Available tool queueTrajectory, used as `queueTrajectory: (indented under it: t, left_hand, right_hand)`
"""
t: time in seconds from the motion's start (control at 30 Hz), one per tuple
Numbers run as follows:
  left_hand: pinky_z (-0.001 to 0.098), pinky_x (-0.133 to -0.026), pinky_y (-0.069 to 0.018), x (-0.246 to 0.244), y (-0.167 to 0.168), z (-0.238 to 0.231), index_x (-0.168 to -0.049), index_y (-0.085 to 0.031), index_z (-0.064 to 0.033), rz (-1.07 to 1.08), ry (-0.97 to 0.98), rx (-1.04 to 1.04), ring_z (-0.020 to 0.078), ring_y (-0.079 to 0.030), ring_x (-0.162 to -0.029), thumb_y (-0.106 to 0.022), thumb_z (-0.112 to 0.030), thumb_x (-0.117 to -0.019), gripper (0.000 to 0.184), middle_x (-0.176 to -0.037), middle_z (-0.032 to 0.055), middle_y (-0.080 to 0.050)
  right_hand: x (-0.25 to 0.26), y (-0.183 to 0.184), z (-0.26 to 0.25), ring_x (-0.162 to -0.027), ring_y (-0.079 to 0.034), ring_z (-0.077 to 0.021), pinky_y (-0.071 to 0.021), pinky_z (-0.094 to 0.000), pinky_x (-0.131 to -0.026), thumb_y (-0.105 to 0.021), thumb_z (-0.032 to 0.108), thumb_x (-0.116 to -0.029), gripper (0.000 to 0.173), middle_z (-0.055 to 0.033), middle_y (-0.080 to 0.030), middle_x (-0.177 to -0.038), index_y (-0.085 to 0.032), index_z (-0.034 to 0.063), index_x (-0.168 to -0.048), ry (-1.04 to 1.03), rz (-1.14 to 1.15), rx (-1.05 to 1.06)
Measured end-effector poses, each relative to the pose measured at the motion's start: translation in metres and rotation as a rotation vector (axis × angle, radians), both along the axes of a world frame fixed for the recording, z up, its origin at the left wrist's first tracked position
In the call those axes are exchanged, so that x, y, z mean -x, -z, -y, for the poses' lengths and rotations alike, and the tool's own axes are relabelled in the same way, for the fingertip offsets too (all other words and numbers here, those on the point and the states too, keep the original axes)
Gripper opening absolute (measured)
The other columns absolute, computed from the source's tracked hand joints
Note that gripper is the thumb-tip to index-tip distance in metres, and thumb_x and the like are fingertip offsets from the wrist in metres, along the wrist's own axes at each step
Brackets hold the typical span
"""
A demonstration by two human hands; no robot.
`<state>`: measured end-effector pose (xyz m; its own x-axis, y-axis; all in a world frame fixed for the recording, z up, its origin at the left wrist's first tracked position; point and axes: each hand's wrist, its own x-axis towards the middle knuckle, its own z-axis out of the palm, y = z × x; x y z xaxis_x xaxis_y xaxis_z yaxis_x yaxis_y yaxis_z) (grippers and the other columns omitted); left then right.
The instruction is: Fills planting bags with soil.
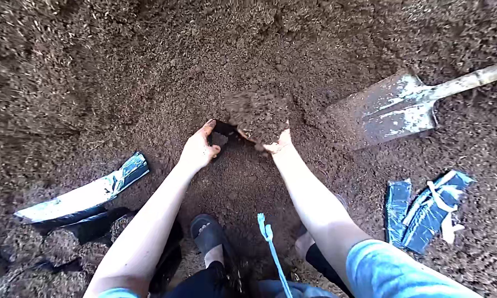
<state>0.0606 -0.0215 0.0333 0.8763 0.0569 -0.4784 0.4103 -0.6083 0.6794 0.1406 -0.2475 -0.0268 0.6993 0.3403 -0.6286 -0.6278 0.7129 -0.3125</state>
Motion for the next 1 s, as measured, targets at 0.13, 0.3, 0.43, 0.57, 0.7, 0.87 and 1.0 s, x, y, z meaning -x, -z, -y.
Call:
queueTrajectory:
  t: [0.13, 0.3, 0.43, 0.57, 0.7, 0.87, 1.0]
  left_hand:
    - [0.0649, -0.100, -0.0485, 0.009, -0.002, 0.004, -0.150, -0.047, -0.0025, -0.020, -0.093, -0.039, 0.0422, -0.065, -0.117, -0.074, -0.009, -0.0909, 0.065, -0.131, 0.0270, -0.063]
    - [0.0664, -0.106, -0.0444, 0.023, -0.010, -0.008, -0.161, -0.033, -0.0156, -0.044, -0.178, -0.072, 0.0436, -0.058, -0.130, -0.074, -0.008, -0.0902, 0.083, -0.146, 0.0238, -0.056]
    - [0.0653, -0.101, -0.0493, 0.030, 0.003, -0.013, -0.153, -0.041, -0.0077, -0.030, -0.181, -0.104, 0.0432, -0.063, -0.123, -0.073, -0.009, -0.0895, 0.071, -0.140, 0.0232, -0.060]
    - [0.0681, -0.089, -0.0515, 0.028, 0.008, -0.018, -0.142, -0.051, -0.0067, -0.107, -0.106, -0.288, 0.0462, -0.064, -0.114, -0.067, -0.029, -0.0953, 0.054, -0.133, 0.0253, -0.060]
    - [0.0689, -0.078, -0.0505, 0.027, -0.004, -0.013, -0.115, -0.064, -0.0078, -0.175, -0.039, -0.348, 0.0454, -0.068, -0.105, -0.044, -0.037, -0.1081, 0.036, -0.108, 0.0232, -0.070]
    - [0.0672, -0.071, -0.0479, 0.039, -0.032, -0.020, -0.106, -0.061, -0.0035, -0.069, -0.191, -0.331, 0.0452, -0.068, -0.094, -0.043, -0.034, -0.1081, 0.036, -0.094, 0.0240, -0.067]
    - [0.0701, -0.094, -0.0445, 0.039, -0.022, -0.025, -0.137, -0.053, -0.0026, 0.000, -0.119, -0.460, 0.0510, -0.052, -0.128, -0.066, -0.029, -0.0987, 0.048, -0.138, 0.0287, -0.054]
  right_hand:
    - [0.017, -0.030, -0.041, -0.106, -0.067, -0.0271, -0.0576, -0.0504, -0.087, -0.016, 0.077, -0.0985, 0.079, -0.0110, -0.069, -0.116, -0.058, 0.0174, -0.129, -0.300, 0.132, -0.115]
    - [0.031, -0.067, -0.071, -0.110, -0.064, -0.0147, -0.0550, -0.0367, -0.092, -0.024, 0.054, -0.1097, 0.058, -0.0044, -0.066, -0.123, -0.057, 0.0166, -0.139, -0.530, 0.347, 0.374]
    - [0.035, -0.077, -0.076, -0.147, -0.039, -0.0285, -0.0379, -0.0566, -0.113, -0.026, 0.054, -0.1100, 0.060, -0.0077, -0.042, -0.160, -0.046, 0.0161, -0.153, -0.663, 0.474, 0.517]
    - [0.020, -0.062, -0.063, -0.133, -0.054, -0.0308, -0.0527, -0.0497, -0.102, -0.062, 0.039, -0.1015, 0.053, -0.0165, -0.047, -0.152, -0.053, 0.0126, -0.146, -0.753, 0.830, 1.169]
    - [0.014, -0.032, -0.068, -0.118, -0.063, -0.0421, -0.0479, -0.0636, -0.100, -0.056, 0.038, -0.1047, 0.044, -0.0268, -0.064, -0.126, -0.061, 0.0017, -0.130, -1.249, 0.811, 1.478]
    - [0.021, -0.063, -0.054, -0.117, -0.064, -0.0274, -0.0554, -0.0504, -0.096, -0.052, 0.034, -0.1070, 0.041, -0.0155, -0.062, -0.134, -0.061, 0.0023, -0.131, -0.879, 0.807, 1.187]
    - [0.047, -0.008, 0.001, -0.107, -0.069, -0.0307, -0.0582, -0.0457, -0.090, -0.033, 0.067, -0.1043, 0.078, -0.0206, -0.065, -0.128, -0.046, 0.0021, -0.145, -0.851, 0.068, 0.893]
